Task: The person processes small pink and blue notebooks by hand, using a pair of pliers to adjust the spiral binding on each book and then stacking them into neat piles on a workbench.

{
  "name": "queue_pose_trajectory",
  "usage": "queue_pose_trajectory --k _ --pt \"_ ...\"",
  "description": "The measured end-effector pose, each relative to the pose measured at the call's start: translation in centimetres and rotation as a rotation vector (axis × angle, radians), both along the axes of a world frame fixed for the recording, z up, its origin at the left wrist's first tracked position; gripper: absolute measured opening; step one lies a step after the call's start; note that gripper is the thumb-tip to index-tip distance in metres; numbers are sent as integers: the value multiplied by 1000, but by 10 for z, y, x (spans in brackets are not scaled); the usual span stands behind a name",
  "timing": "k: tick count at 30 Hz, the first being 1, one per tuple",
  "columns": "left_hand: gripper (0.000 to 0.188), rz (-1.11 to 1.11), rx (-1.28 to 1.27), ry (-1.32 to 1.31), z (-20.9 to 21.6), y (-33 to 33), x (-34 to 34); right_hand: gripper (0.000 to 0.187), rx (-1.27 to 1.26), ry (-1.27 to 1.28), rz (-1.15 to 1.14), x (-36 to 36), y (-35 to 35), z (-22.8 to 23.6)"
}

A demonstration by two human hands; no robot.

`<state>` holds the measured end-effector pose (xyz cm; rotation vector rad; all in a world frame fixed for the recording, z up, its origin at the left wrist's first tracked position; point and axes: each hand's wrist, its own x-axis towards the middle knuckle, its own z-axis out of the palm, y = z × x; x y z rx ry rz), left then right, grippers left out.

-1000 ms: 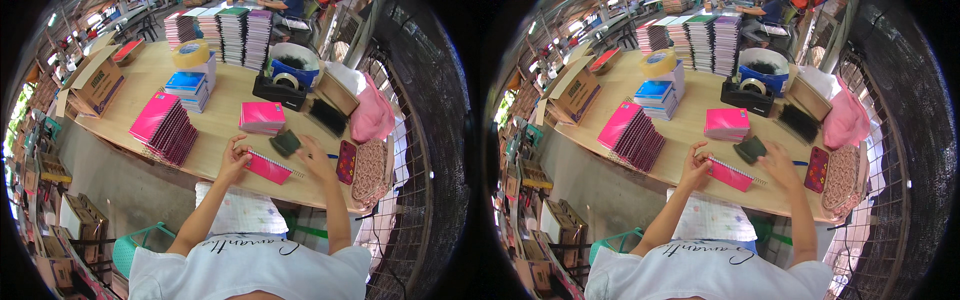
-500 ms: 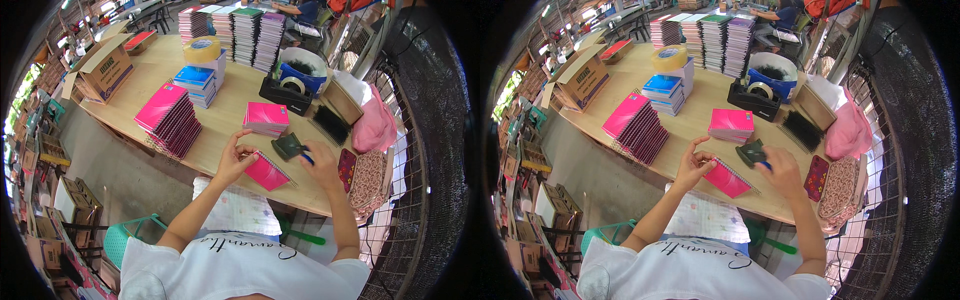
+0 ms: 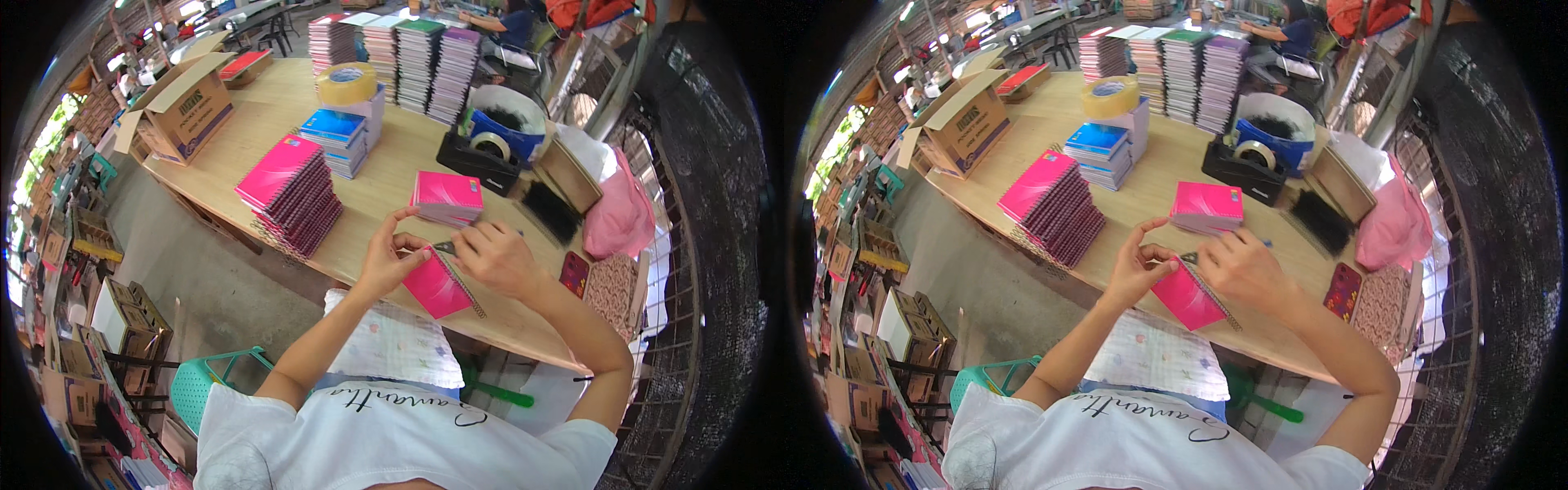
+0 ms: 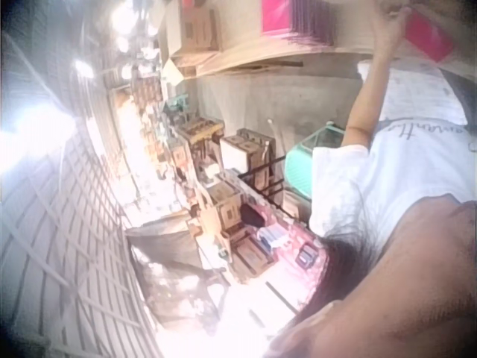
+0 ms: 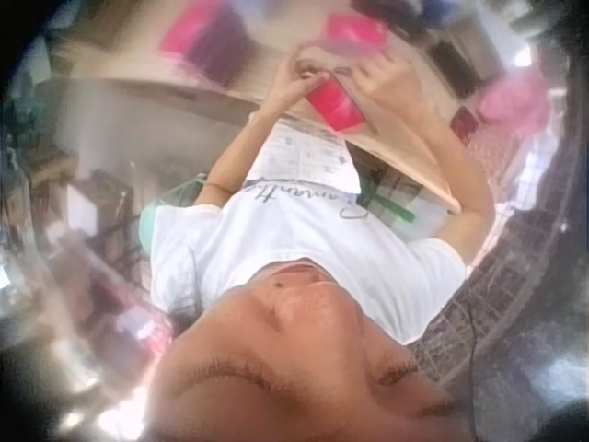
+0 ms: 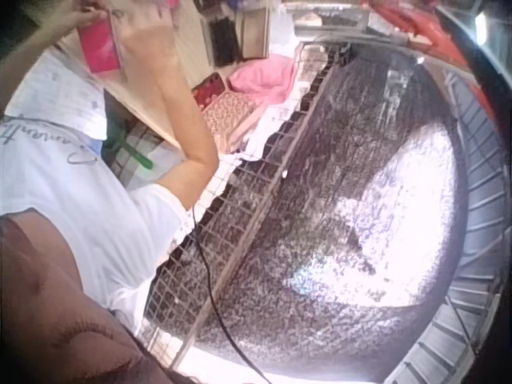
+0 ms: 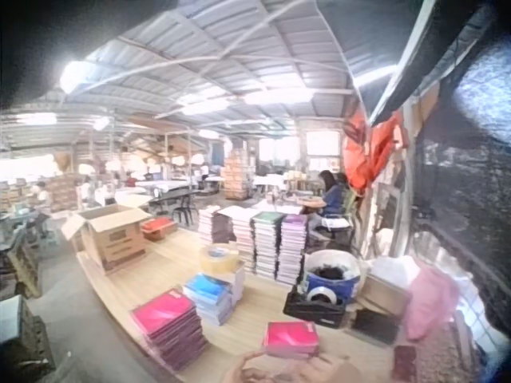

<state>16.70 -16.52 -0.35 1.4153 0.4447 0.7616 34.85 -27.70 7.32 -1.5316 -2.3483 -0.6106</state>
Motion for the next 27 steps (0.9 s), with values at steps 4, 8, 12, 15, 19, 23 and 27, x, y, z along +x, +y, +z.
queue_pose_trajectory --k 4,8,12,15,19,23,27 --pt "58 120 152 50 -2 -13 8 28 -700 972 -442 -9 -8 1" --pt "34 331 338 33 18 -1 -20 30 -136 1042 -461 7 -40 -31" --pt "22 796 480 -83 98 48 -88 25 2 845 -850 64 -82 -91" --pt "19 1006 509 -178 123 96 -126 23 12 679 -955 68 -96 -135" --pt "22 1158 614 206 102 138 -156 24 62 618 -956 59 -101 -151" --pt "24 938 340 106 87 155 -170 24 48 633 -941 65 -99 -154" --pt "23 910 230 0 87 155 -165 28 33 588 -986 64 -100 -150"
